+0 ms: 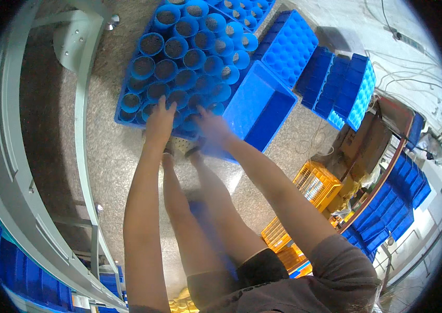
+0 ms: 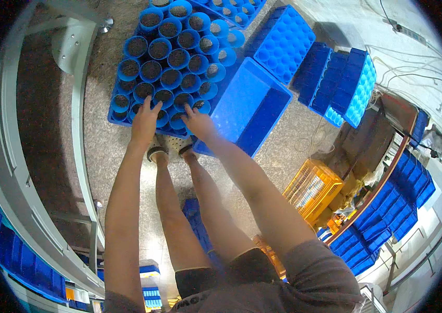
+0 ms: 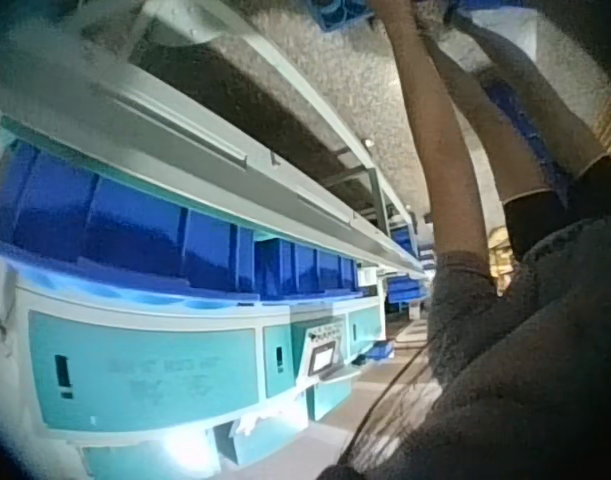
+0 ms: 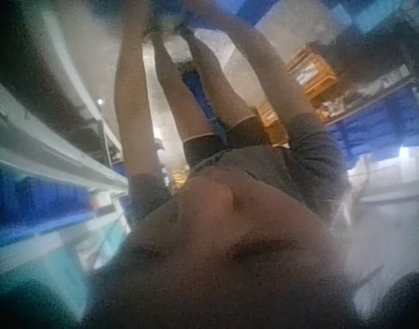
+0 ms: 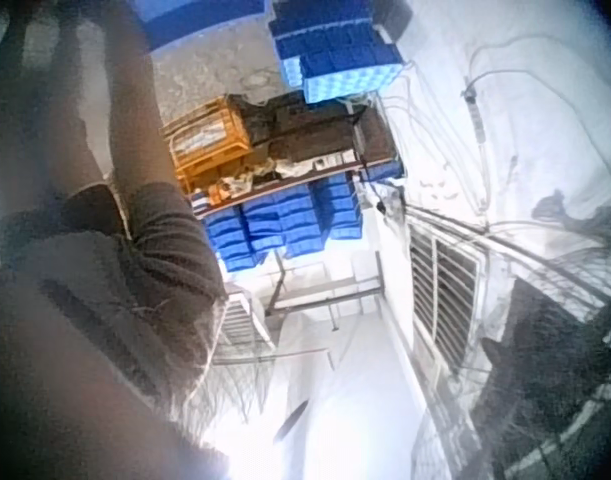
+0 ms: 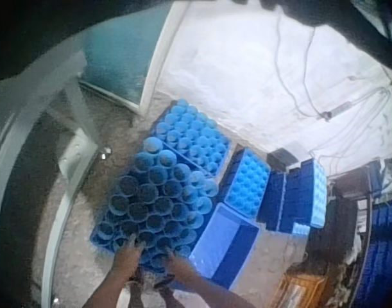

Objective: The person moves blue plastic crates and stacks white and yellow cylindrical containers into them. They then place the filled crates onto a nearby machine and write on a clipboard.

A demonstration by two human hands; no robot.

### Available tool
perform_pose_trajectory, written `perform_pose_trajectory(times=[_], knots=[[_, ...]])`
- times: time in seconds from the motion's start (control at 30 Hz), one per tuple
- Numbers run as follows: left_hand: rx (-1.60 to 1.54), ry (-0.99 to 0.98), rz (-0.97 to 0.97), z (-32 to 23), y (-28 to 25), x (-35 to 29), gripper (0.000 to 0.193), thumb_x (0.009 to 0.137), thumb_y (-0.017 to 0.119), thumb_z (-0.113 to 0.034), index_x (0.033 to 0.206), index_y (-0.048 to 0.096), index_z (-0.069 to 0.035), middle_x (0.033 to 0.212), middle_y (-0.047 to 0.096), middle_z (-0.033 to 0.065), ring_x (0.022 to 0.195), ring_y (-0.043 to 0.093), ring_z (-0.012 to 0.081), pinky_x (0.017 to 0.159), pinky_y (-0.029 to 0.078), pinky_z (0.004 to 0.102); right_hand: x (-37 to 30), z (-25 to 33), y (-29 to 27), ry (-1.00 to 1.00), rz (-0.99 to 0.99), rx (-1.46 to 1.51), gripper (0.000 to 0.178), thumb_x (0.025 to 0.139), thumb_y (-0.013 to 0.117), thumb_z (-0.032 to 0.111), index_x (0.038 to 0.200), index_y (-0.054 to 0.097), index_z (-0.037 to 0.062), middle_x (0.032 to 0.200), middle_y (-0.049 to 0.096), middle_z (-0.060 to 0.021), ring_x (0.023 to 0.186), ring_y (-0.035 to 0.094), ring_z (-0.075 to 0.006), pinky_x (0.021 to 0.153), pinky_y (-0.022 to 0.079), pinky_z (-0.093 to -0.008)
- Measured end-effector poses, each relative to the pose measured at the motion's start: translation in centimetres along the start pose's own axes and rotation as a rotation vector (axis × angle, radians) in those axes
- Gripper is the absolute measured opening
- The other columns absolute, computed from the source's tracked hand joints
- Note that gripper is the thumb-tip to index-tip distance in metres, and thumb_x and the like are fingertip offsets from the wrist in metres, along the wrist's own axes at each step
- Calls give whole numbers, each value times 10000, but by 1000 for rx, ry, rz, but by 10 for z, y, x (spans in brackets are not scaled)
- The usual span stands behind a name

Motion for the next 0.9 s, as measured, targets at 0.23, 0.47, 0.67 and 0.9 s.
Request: perform_pose_trajectory(times=[0.23,0.47,0.67,0.9], knots=[[-310,-190,-254,-40,-107,-70,255,912,571,-125,1151,642,-71,1212,600,155,1083,589,343,863,514,419,-31,32,-84,-218,22,31,496,803,592,29,1283,506,122,1356,464,-186,1058,598,-390,822,531,-457],[451,-519,-1172,-29,-353,-291,200,897,613,-129,1073,672,-55,1217,595,169,1167,514,350,991,406,491,-85,257,-307,-596,-241,361,233,861,607,3,1087,632,54,1097,643,-169,942,639,-349,787,537,-385],[251,-929,-960,30,-401,-339,721,854,622,-475,1431,420,-93,1515,335,169,1423,215,425,1128,127,610,-62,522,-400,-1222,-391,488,298,874,599,44,1169,589,86,1102,613,-144,925,631,-361,715,547,-416],[97,-963,-826,33,-393,-338,724,818,597,-547,1420,453,-171,1526,331,131,1425,237,382,1139,100,585,58,761,-331,-927,-336,-189,459,826,700,119,1265,569,99,1300,473,-322,1044,623,-439,860,548,-452]])
Point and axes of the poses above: each hand's wrist, its own x-axis towards the middle knuckle, its own y-axis out of the palm, z = x × y, the point moved 2 cm from there along x, towards the middle knuckle
